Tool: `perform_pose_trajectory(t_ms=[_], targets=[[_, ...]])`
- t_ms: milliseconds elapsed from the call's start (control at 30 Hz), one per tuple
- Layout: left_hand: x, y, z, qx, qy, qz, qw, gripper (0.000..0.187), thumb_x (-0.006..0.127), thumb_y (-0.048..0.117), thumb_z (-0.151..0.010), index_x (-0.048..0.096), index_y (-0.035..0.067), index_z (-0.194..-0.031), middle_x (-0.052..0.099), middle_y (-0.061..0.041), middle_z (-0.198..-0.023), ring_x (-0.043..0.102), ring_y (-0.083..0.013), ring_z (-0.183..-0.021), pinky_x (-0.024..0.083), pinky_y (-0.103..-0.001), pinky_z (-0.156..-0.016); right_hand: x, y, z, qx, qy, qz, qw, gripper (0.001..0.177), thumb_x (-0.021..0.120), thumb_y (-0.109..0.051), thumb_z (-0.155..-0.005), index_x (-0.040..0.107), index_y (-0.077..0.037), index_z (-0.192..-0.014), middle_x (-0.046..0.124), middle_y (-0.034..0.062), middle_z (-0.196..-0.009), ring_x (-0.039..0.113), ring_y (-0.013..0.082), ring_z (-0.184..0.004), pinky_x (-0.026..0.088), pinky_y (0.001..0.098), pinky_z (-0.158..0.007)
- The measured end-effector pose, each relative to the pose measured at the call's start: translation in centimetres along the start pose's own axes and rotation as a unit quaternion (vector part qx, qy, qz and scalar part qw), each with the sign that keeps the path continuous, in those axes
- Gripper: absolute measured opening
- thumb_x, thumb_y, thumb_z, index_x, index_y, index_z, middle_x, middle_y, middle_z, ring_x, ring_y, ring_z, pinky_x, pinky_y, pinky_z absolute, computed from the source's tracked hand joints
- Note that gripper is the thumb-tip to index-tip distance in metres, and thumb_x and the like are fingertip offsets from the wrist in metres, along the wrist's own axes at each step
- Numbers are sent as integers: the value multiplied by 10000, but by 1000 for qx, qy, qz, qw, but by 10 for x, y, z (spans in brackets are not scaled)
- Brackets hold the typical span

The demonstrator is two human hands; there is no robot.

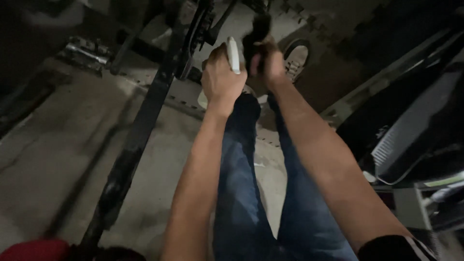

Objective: Wiping down and sanitizing various pieces of gym equipment using a spray bottle and a cloth.

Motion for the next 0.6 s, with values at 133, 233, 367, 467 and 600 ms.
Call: perform_pose_trajectory(t_ms=[133, 233, 367, 467, 600], targets=[[1, -14, -1, -92, -79, 46, 991, 250, 707, 173, -815, 706, -1, -995, 712, -206, -858, 697, -377, -674, 562, -477, -590, 70, 22, -67, -56, -128, -232, 963, 338, 424, -288, -1102, 608, -8, -1056, 624, 149, -838, 588, 276, -743, 524, 425, -720], [11, -29, 6, -138, -133, 51, 980, 202, 662, 188, -916, 679, -12, -944, 702, -206, -807, 695, -379, -680, 566, -472, -653, 98, 24, -115, -472, -33, 306, 826, 443, 537, -249, -1117, 523, -8, -1488, 607, 161, -1364, 598, 258, -1146, 522, 414, -962], [-2, -29, 5, -80, -37, 100, 991, 195, 672, 133, -853, 671, -24, -968, 706, -228, -844, 696, -420, -746, 566, -489, -680, 126, -7, -126, -624, -62, 125, 768, 618, 530, -204, -1117, 189, -70, -1614, 616, 69, -1216, 554, 218, -971, 513, 338, -906], [0, -34, 5, -78, -26, 99, 992, 213, 677, 132, -859, 681, -20, -1008, 720, -239, -888, 700, -437, -799, 570, -495, -704, 120, -36, -133, -580, -83, 48, 809, 548, 537, -173, -1079, 338, -122, -1587, 624, 83, -1163, 558, 232, -927, 518, 329, -845], [3, -39, 10, -68, -44, 119, 990, 192, 643, 132, -886, 684, 1, -1019, 741, -214, -919, 736, -404, -848, 595, -459, -744, 105, -67, -132, -299, -4, 296, 907, 377, 537, -118, -1085, 522, -67, -1459, 624, 112, -1166, 621, 237, -906, 546, 365, -758]])
Point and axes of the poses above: each hand's wrist, its own z-axis away from the middle knuckle, its own x-axis out of the palm, y = z × x, the point moved 7 cm from there along -z, towards the middle knuckle
